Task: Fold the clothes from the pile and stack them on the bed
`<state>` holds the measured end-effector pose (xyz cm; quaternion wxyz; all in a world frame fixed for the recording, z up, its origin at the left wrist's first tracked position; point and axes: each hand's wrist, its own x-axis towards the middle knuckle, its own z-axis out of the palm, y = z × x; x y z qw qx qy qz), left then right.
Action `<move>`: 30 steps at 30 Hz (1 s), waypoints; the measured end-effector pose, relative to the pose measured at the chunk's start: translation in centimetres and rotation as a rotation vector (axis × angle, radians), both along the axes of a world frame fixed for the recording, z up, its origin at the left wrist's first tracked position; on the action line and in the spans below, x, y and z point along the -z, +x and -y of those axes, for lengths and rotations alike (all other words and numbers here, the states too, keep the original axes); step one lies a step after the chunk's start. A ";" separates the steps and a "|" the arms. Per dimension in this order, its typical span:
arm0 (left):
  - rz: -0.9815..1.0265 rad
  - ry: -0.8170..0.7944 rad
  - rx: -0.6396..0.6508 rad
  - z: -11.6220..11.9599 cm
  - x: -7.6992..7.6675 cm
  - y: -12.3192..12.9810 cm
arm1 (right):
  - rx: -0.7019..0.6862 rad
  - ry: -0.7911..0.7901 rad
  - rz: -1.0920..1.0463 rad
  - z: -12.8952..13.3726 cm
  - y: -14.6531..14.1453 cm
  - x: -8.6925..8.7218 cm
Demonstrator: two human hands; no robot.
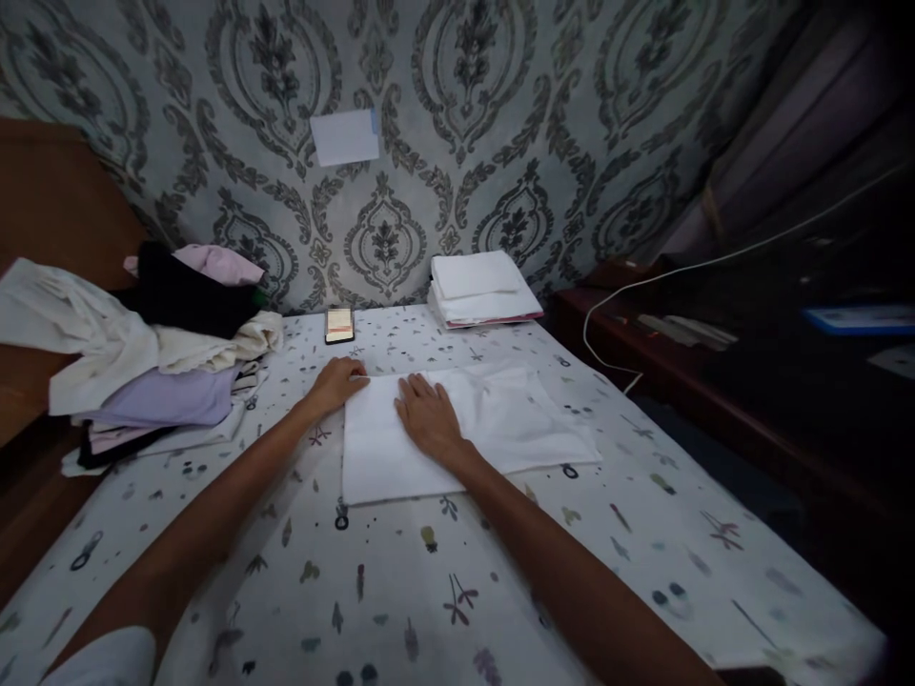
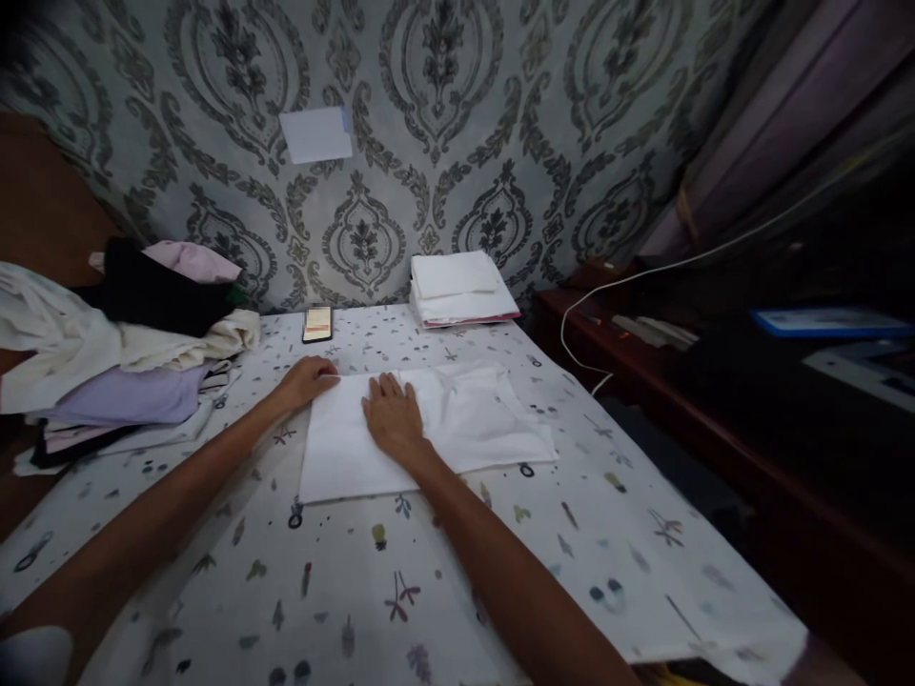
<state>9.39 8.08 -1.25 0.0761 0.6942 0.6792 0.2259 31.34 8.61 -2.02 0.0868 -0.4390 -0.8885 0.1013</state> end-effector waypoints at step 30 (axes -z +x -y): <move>-0.432 0.047 0.527 17.5 -0.9 7.5 | -0.034 0.034 -0.004 -0.6 -0.2 1.5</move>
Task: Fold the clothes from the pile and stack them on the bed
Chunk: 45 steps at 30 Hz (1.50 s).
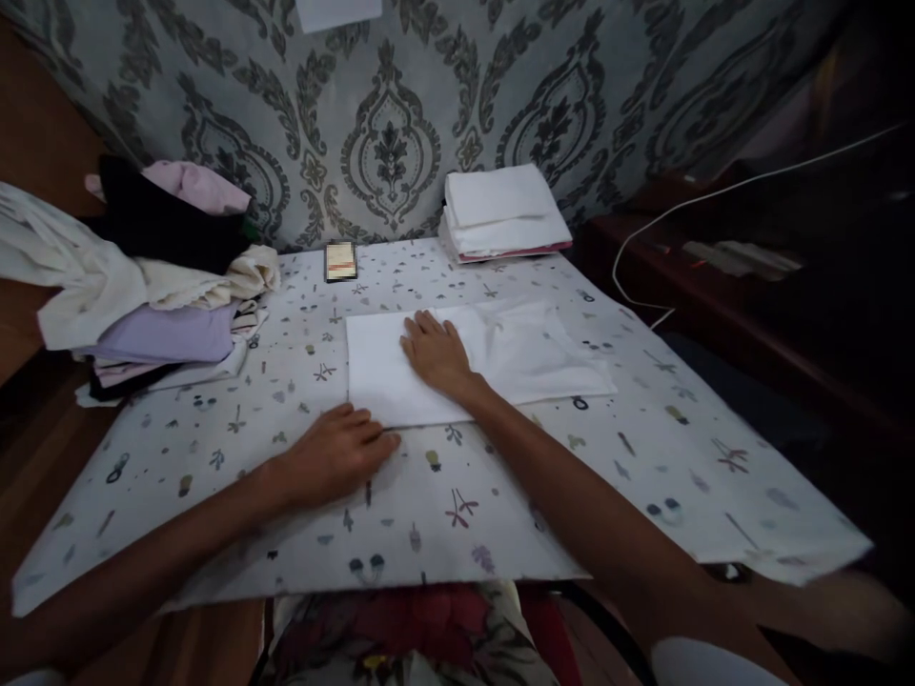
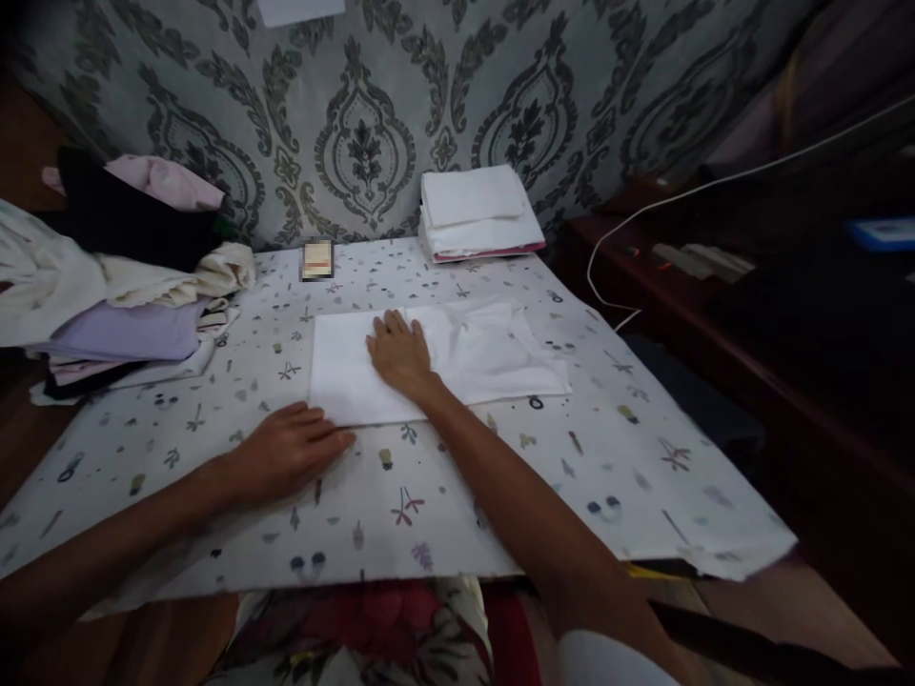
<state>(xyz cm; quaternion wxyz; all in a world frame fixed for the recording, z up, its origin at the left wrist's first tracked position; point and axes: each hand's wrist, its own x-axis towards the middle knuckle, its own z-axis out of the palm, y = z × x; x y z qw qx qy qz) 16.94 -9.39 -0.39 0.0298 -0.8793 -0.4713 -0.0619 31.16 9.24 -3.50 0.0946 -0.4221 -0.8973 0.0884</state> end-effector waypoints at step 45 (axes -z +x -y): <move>-0.352 -0.256 -0.583 6.5 -1.3 1.8 | -0.025 0.008 0.010 0.1 0.1 0.0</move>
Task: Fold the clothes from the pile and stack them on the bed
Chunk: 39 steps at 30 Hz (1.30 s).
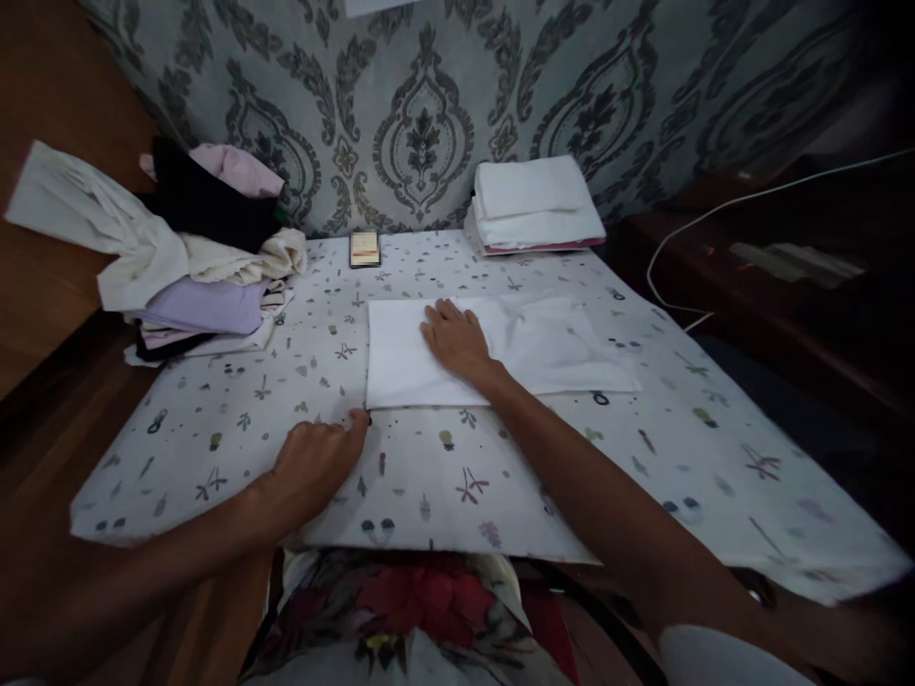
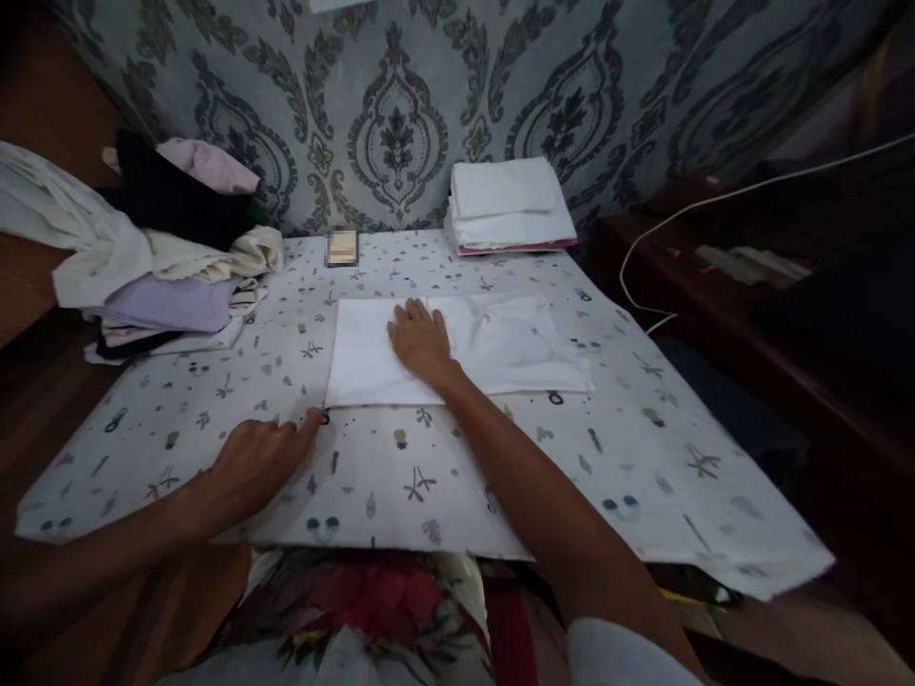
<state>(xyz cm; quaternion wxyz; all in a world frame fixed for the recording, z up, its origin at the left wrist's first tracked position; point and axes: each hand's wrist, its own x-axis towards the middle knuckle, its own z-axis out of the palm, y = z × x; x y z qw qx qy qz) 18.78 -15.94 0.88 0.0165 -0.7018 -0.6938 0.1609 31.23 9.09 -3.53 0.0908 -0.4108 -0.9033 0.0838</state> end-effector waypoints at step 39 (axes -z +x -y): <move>1.265 0.223 -0.780 -22.0 0.8 -9.2 | -0.372 0.190 0.033 12.2 3.8 -3.5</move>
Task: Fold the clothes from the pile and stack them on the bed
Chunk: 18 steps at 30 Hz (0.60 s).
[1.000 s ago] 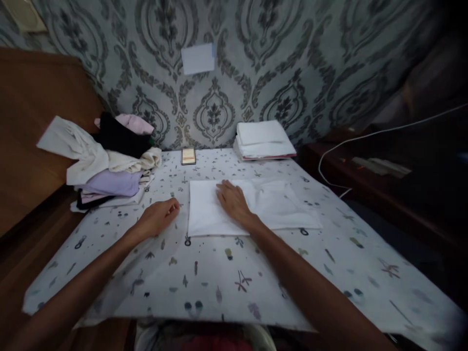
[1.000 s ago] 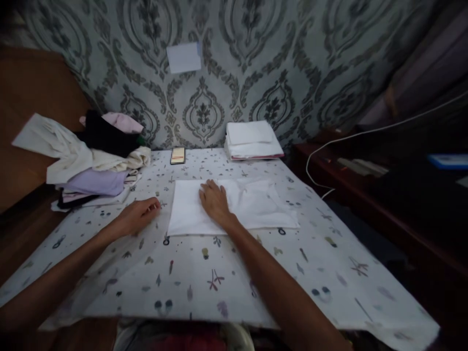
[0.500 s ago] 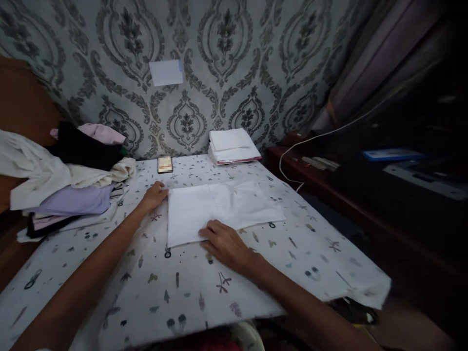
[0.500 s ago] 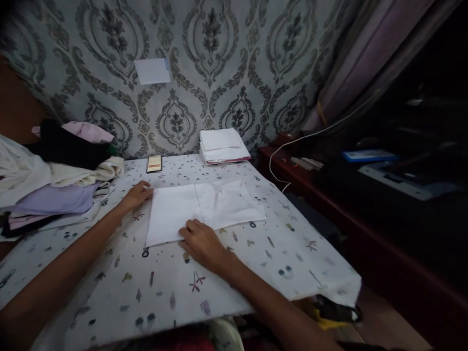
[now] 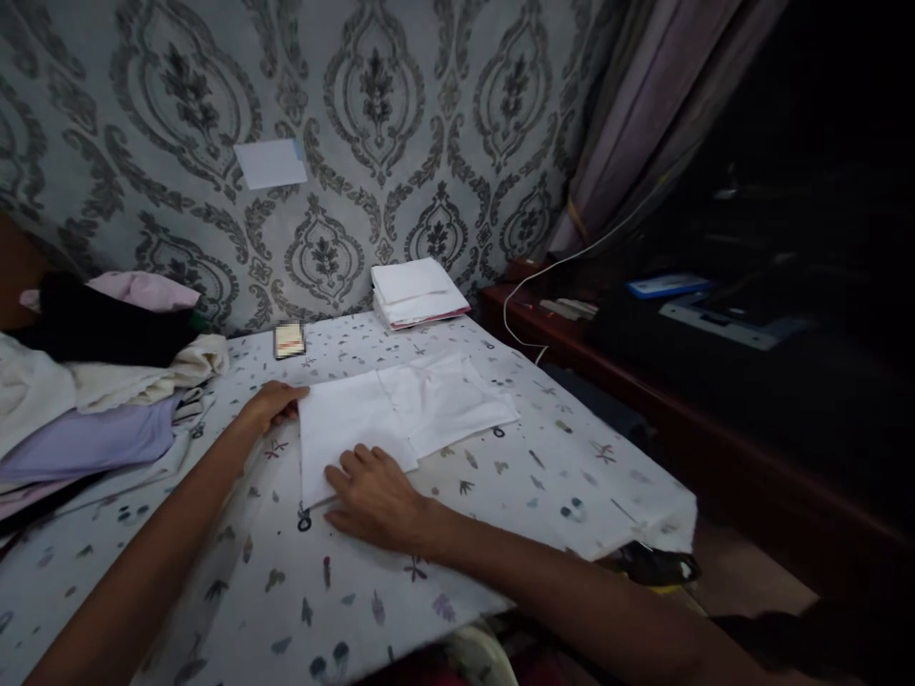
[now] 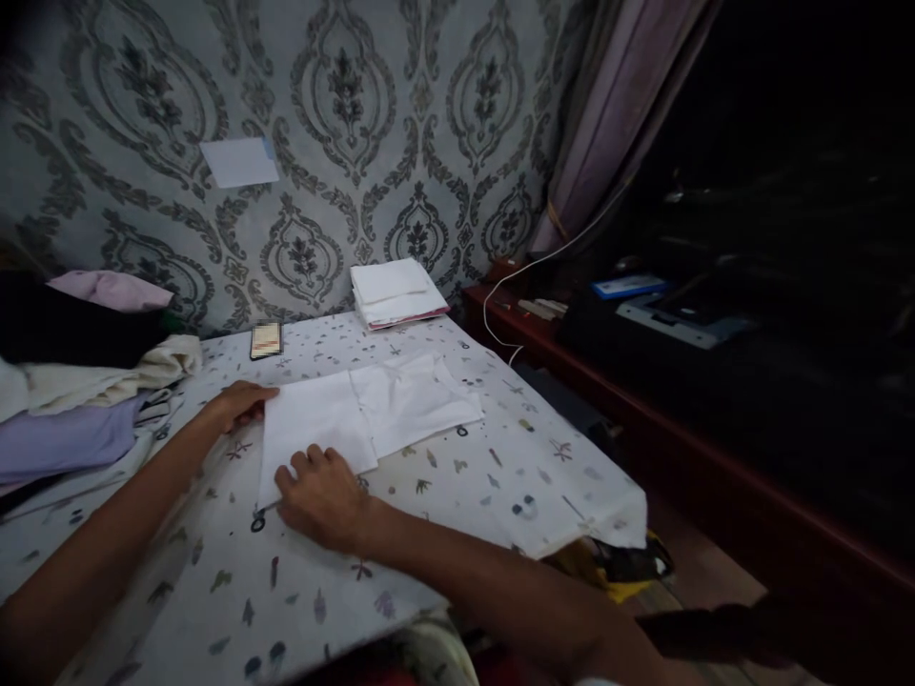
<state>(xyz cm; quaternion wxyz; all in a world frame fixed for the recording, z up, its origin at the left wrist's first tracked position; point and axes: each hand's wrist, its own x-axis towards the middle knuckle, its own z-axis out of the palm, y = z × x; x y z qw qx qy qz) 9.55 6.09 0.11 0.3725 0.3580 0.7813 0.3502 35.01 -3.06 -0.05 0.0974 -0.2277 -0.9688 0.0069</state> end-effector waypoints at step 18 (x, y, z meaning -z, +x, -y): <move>0.278 0.408 0.221 -6.2 -9.3 9.5 | 0.370 -0.697 -1.020 -4.2 6.8 -3.0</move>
